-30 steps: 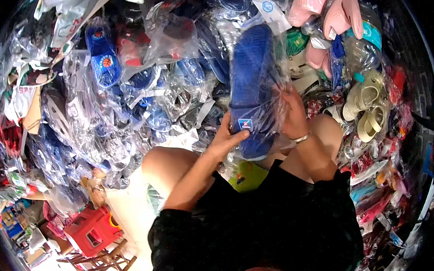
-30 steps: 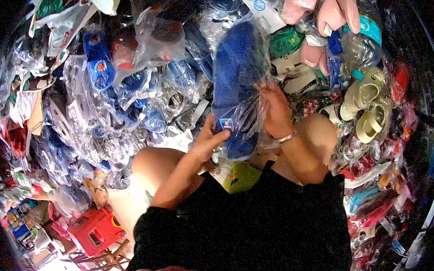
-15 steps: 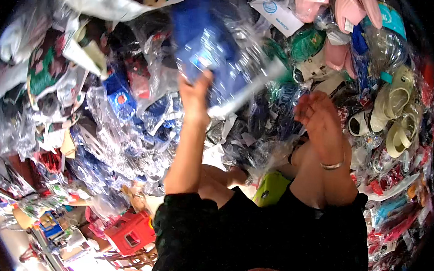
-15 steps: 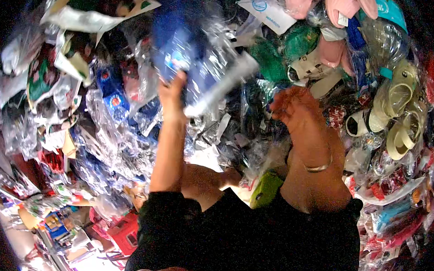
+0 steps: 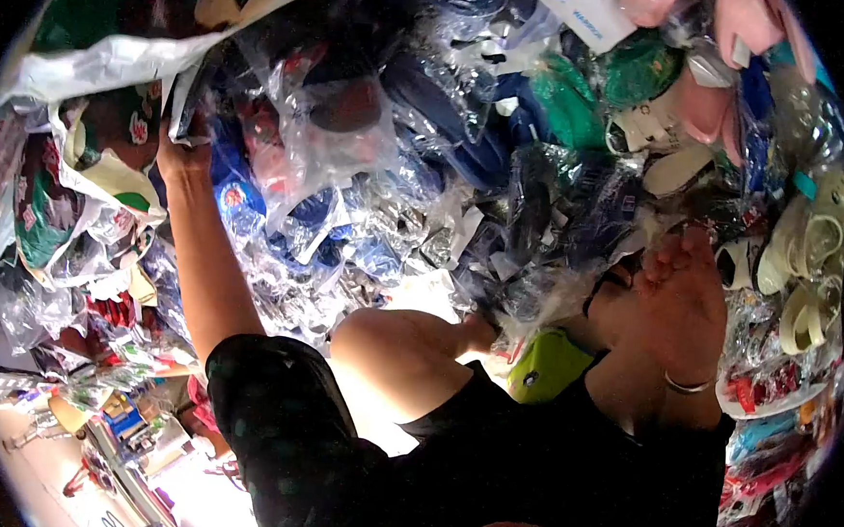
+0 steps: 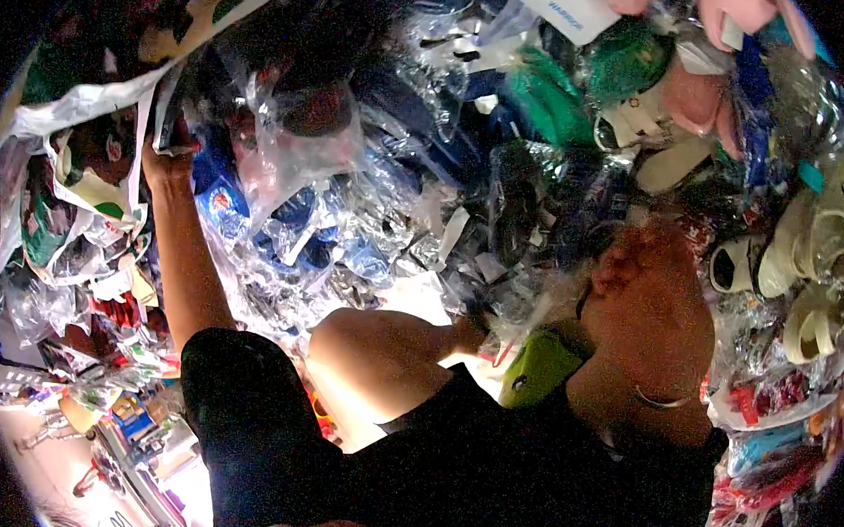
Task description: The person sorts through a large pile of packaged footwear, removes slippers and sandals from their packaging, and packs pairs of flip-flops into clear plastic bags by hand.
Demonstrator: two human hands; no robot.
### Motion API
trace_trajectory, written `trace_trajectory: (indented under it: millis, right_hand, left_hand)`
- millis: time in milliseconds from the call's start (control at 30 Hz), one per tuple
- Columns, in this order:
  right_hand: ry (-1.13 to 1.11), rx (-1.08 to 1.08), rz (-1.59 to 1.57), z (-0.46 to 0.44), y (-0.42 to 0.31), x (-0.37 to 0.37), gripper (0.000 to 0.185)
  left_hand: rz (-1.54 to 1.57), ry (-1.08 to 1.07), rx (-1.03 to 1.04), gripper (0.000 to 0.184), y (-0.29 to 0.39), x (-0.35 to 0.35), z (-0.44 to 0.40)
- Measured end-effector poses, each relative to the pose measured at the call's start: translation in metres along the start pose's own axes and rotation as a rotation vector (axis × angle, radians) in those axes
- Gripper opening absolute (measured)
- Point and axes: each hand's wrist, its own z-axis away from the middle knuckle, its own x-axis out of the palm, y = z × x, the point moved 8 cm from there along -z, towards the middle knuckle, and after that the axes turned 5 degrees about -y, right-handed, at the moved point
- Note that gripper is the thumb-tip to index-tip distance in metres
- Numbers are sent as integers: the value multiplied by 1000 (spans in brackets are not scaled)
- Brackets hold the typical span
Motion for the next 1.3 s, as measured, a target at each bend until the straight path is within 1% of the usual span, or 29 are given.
trace_trajectory:
  millis: [67,100,133,167,233,267,333,367,400,433,500,567,633,667,733,767,800,833,867,900,933,967,1000,1033,1067,1133,1167,1233,1300]
  right_hand:
    - [-1,10,-53,-3,4,7,25]
    - [64,-5,58,-3,3,9,18]
    - [128,-23,171,-4,2,8,12]
    - [125,-14,173,-6,4,7,12]
    - [102,27,206,-7,8,3,10]
    - [102,33,212,-8,12,4,10]
    - [161,33,219,-10,18,2,10]
    - [159,36,226,-11,23,5,10]
    - [234,24,237,-10,25,1,11]
    - [308,11,251,-9,26,-2,12]
    - [285,12,252,-11,31,-1,13]
    - [272,18,250,-9,33,-7,13]
    - [67,120,174,-11,40,-1,25]
    - [67,113,182,-14,41,3,25]
    - [207,122,221,-15,45,3,17]
    - [219,105,235,-17,43,3,17]
    - [154,108,207,-19,45,3,18]
    - [97,112,183,-20,46,4,19]
    - [127,92,205,-21,45,-1,19]
    - [85,100,176,-23,48,0,20]
    - [45,115,146,-24,50,1,21]
    - [79,109,165,-21,50,-4,21]
    - [106,98,227,-22,50,-8,23]
    - [126,90,285,-24,52,-12,25]
    - [133,88,297,-28,56,-14,25]
    - [255,123,582,-31,61,-28,24]
    - [253,123,592,-35,67,-33,24]
    - [289,273,1034,-41,85,-57,25]
    - [240,381,1319,-48,111,-92,35]
  left_hand:
    - [-86,-25,-23,32,18,-50,5]
    - [-36,-118,-49,32,23,-57,17]
    - [-41,-17,160,31,35,-56,37]
    - [-42,-7,164,31,40,-69,47]
    - [-187,155,165,35,44,-108,68]
    - [-316,94,195,38,46,-106,76]
    - [-363,114,232,39,45,-113,84]
    - [-326,67,192,40,40,-105,88]
    - [-313,32,216,39,36,-94,86]
    - [-215,-16,222,37,31,-69,85]
    - [-63,-93,220,37,19,-44,70]
    - [-17,-106,192,38,7,-35,47]
    - [-27,-75,162,40,-5,-39,21]
    - [-35,-52,147,42,-11,-46,10]
    - [-72,-4,123,45,-23,-59,-1]
    - [-100,18,115,46,-30,-63,1]
    - [-142,28,111,48,-35,-65,3]
    - [-176,37,108,50,-39,-67,10]
    - [-220,30,104,51,-45,-67,20]
    - [-259,1,112,53,-49,-62,36]
    - [-279,-21,126,55,-52,-53,59]
    - [-300,-44,136,57,-55,-32,88]
    - [-299,29,122,57,-49,14,139]
    - [-298,40,106,56,-50,33,174]
    - [-297,49,97,56,-50,45,202]
    - [-313,60,56,53,-52,58,243]
    - [-278,26,85,54,-53,53,255]
    - [-203,64,74,58,-71,24,268]
    - [-225,147,25,55,-99,-3,276]
